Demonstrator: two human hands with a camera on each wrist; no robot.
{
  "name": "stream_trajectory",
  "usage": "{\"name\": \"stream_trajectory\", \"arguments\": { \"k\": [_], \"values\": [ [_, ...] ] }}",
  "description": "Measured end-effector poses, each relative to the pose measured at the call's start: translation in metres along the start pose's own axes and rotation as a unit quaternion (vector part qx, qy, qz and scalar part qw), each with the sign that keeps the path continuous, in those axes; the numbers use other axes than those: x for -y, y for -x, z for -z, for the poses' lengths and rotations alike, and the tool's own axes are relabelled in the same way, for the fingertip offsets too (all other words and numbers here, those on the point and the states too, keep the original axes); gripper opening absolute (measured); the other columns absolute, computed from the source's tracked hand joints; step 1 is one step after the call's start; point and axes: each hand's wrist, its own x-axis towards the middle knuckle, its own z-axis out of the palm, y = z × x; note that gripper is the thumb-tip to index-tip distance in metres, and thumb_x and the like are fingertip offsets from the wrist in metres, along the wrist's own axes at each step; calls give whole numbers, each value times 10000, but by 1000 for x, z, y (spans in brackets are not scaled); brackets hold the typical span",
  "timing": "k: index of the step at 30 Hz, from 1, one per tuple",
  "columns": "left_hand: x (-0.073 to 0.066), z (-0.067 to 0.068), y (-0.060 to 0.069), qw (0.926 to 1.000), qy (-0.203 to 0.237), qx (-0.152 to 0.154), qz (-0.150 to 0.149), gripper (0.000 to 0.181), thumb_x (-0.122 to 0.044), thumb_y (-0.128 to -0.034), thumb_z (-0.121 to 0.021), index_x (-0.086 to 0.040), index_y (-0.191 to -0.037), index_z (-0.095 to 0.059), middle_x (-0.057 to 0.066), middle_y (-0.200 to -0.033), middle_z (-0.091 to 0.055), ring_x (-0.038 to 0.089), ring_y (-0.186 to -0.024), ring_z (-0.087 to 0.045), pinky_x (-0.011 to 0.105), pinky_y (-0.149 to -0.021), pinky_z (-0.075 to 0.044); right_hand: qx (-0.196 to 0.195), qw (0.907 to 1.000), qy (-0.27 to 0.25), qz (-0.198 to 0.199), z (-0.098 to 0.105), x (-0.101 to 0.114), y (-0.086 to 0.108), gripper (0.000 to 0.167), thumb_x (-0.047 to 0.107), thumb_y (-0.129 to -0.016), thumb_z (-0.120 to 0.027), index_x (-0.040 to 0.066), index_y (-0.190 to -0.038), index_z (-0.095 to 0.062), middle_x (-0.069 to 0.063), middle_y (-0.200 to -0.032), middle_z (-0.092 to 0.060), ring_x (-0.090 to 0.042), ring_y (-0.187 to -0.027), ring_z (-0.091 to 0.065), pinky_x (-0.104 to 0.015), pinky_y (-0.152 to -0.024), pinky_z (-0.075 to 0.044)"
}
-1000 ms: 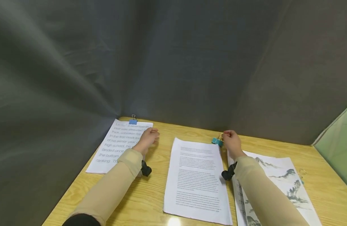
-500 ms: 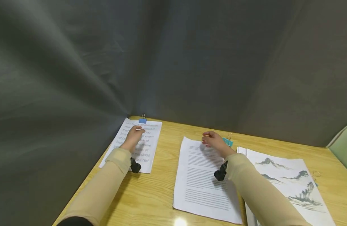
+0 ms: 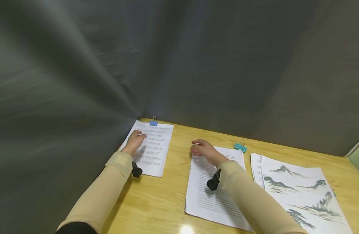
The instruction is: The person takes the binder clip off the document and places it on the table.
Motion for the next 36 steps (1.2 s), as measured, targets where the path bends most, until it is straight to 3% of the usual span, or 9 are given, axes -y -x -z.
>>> {"name": "stream_trajectory", "arguments": {
  "k": [7, 14, 19, 26, 32, 36],
  "values": [
    [2, -1, -2, 9994, -225, -258, 68, 541, -180, -1016, -452, 87, -1480, -378, 295, -1496, -384, 414, -1343, -402, 526, -1143, -320, 43, 9999, -147, -65, -7, 4, 1, 502, 65, -1058, -497, -148, -1493, -364, -351, -1389, -535, -410, -1269, -571, -462, -1056, -478],
    [6, 1, 1, 9985, -391, -312, 199, 534, -194, -1025, -445, 89, -1473, -374, 303, -1537, -344, 423, -1389, -361, 533, -1173, -277, -109, 9992, -271, -260, -16, 6, 1, 528, 58, -1046, -507, -143, -1508, -347, -341, -1393, -528, -375, -1209, -603, -420, -1015, -511],
    [12, 9, 3, 9975, -494, -437, 271, 552, -214, -1041, -440, 98, -1491, -364, 308, -1504, -362, 419, -1338, -388, 540, -1163, -289, -233, 9986, -246, -413, -27, 4, -2, 521, 77, -1045, -528, -116, -1506, -383, -305, -1378, -553, -303, -1119, -629, -369, -949, -540],
    [21, 22, 4, 9967, -530, -540, 303, 569, -211, -1038, -435, 134, -1483, -347, 330, -1467, -385, 421, -1316, -395, 541, -1160, -289, -243, 9975, -501, -438, -47, 1, -8, 499, 62, -1047, -516, -128, -1490, -391, -318, -1407, -515, -334, -1135, -621, -414, -995, -520],
    [26, 28, 7, 9974, -480, -420, 331, 566, -194, -1040, -421, 131, -1491, -317, 326, -1465, -374, 421, -1304, -393, 551, -1143, -305, -155, 9917, -1125, -597, -63, 0, -9, 522, 51, -1056, -490, -127, -1522, -334, -323, -1499, -425, -408, -1282, -550, -443, -1071, -468],
    [28, 29, 6, 9971, -508, -332, 451, 577, -214, -1039, -422, 108, -1505, -309, 309, -1480, -371, 414, -1310, -389, 552, -1140, -307, -78, 9829, -1701, -700, -71, -2, -11, 570, 47, -1052, -488, -119, -1552, -271, -327, -1512, -393, -415, -1281, -530, -459, -1083, -456]
  ]
}}
